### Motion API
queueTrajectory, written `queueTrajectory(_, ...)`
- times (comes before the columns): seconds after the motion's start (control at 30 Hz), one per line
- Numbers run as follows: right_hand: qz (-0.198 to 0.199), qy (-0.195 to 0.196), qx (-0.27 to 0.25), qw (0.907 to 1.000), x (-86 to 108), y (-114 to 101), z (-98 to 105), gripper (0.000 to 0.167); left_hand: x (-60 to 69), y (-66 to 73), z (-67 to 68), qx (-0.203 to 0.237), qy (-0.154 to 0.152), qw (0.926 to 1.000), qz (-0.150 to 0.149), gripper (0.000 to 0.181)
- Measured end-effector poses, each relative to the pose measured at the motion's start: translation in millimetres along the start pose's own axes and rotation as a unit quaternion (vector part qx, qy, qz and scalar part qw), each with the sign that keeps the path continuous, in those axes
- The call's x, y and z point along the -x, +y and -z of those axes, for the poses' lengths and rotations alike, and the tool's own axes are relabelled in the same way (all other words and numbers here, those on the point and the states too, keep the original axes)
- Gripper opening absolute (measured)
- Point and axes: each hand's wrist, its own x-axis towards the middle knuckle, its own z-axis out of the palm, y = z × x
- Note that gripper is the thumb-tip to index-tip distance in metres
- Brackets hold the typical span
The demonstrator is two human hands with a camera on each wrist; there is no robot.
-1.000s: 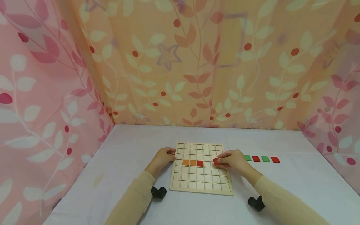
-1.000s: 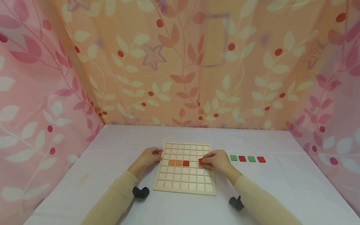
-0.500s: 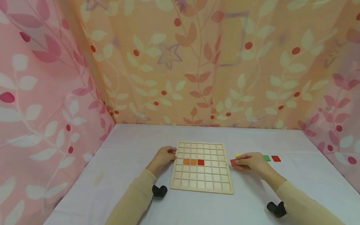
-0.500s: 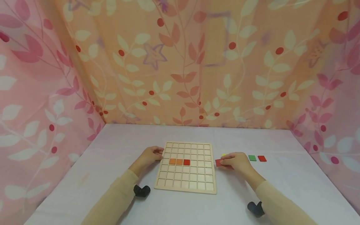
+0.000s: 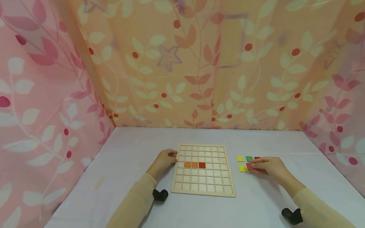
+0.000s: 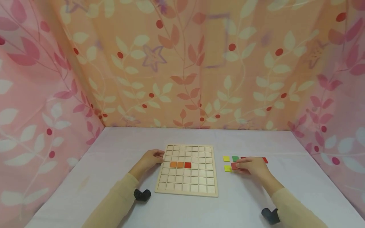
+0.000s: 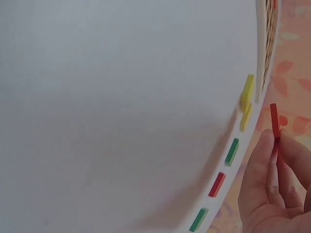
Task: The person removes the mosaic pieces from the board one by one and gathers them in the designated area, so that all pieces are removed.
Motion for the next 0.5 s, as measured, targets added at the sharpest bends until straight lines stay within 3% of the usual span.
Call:
queueTrajectory(0.2, -0.010, -0.006, -0.045, 0.9989, -7.7, 9.8, 4.5, 0.039, 0.8, -1.0, 1.3, -0.004, 0.004, 1.0000, 0.003, 0.035)
queueTrajectory(0.5, -0.021, -0.001, -0.073, 0.9971, -7.6, 16.5, 6.7, 0.043, -0.5, -0.1, 0.4, -0.010, -0.001, 0.9999, -0.004, 0.036)
